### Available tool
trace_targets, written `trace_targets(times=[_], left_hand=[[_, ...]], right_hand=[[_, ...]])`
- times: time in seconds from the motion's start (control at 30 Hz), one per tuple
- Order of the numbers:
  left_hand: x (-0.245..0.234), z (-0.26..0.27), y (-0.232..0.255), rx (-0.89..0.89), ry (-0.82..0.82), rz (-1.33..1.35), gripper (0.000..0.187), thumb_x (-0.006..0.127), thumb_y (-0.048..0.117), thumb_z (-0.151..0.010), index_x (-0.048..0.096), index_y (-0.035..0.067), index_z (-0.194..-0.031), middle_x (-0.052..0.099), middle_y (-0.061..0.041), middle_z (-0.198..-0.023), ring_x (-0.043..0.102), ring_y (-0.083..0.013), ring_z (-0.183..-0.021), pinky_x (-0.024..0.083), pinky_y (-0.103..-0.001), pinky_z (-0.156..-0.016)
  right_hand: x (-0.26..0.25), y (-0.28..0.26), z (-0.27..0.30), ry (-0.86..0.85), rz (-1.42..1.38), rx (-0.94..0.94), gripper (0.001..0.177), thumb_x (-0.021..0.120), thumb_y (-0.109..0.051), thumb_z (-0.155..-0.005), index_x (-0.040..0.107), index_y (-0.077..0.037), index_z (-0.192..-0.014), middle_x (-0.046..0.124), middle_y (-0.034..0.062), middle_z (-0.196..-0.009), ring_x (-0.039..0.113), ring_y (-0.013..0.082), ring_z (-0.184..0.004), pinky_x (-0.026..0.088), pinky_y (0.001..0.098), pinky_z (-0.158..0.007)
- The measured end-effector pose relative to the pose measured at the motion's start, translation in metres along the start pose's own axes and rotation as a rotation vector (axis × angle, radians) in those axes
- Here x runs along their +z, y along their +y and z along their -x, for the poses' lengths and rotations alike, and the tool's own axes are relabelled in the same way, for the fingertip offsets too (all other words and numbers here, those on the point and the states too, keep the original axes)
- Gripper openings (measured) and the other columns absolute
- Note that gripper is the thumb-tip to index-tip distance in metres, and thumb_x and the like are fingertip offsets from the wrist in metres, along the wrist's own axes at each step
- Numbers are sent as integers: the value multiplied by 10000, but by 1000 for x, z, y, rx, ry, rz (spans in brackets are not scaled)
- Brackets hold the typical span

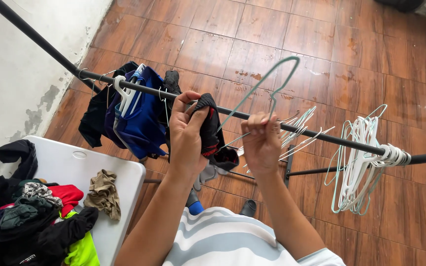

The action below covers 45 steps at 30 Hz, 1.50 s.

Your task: Hanging various items of laundry onto hangers and placing them on a garment rack.

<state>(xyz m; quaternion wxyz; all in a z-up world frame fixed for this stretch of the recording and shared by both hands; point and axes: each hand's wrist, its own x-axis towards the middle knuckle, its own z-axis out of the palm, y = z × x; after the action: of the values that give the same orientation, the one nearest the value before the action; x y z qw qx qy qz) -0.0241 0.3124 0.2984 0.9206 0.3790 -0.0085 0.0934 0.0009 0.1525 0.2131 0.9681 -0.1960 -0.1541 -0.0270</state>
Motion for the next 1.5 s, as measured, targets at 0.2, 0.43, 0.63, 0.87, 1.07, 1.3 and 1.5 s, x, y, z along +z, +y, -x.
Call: trace_targets(times=[0.2,0.43,0.63,0.87,1.07,1.3,1.5], left_hand=[[-1,-7,24,-20,58,176,182,602,67,-1034,515,80,-1193,638,-31,-927,650,-85,-750,557,-235,-642],[-25,-18,52,73,135,50,166,626,51,-1015,536,64,-1154,669,-56,-936,692,-115,-780,592,-254,-695],[-63,-25,77,432,157,-790,120,749,-8,-980,675,14,-1072,672,-37,-940,636,-65,-830,518,-215,-724],[-105,-34,87,630,328,-1755,143,801,-38,-787,770,-1,-922,672,-157,-949,691,-321,-804,558,-417,-723],[-156,-53,60,357,443,-1912,79,718,-36,-743,760,9,-793,666,-208,-992,703,-385,-807,584,-435,-768],[-244,-68,-19,16,346,-2040,103,734,97,-755,770,19,-811,713,-238,-975,718,-408,-854,589,-457,-821],[-182,-32,-16,-556,-178,-1532,555,716,540,-859,761,52,-1119,761,-152,-931,723,-262,-813,568,-384,-755]], right_hand=[[-21,24,9,-37,126,48,248,521,-245,-1142,608,-83,-977,484,4,-805,447,145,-807,426,347,-869],[-62,45,24,-19,190,220,200,544,-227,-1097,611,-91,-967,548,-6,-845,520,127,-819,491,364,-884],[-106,41,33,-80,623,393,238,587,-235,-1098,643,-47,-962,557,-23,-800,486,85,-728,449,270,-692],[-59,11,16,-439,1086,508,139,669,-123,-1013,678,4,-957,648,4,-863,602,91,-803,510,274,-713],[11,-1,10,-606,1385,812,214,640,-240,-992,715,-46,-941,606,-6,-658,525,100,-615,466,298,-587],[-17,9,20,-632,1242,852,392,593,-390,-1046,629,-46,-860,327,-51,-578,291,78,-537,229,303,-494],[-31,13,15,-392,1097,783,437,624,-399,-1055,663,-16,-847,375,-96,-654,307,38,-594,236,288,-513]])
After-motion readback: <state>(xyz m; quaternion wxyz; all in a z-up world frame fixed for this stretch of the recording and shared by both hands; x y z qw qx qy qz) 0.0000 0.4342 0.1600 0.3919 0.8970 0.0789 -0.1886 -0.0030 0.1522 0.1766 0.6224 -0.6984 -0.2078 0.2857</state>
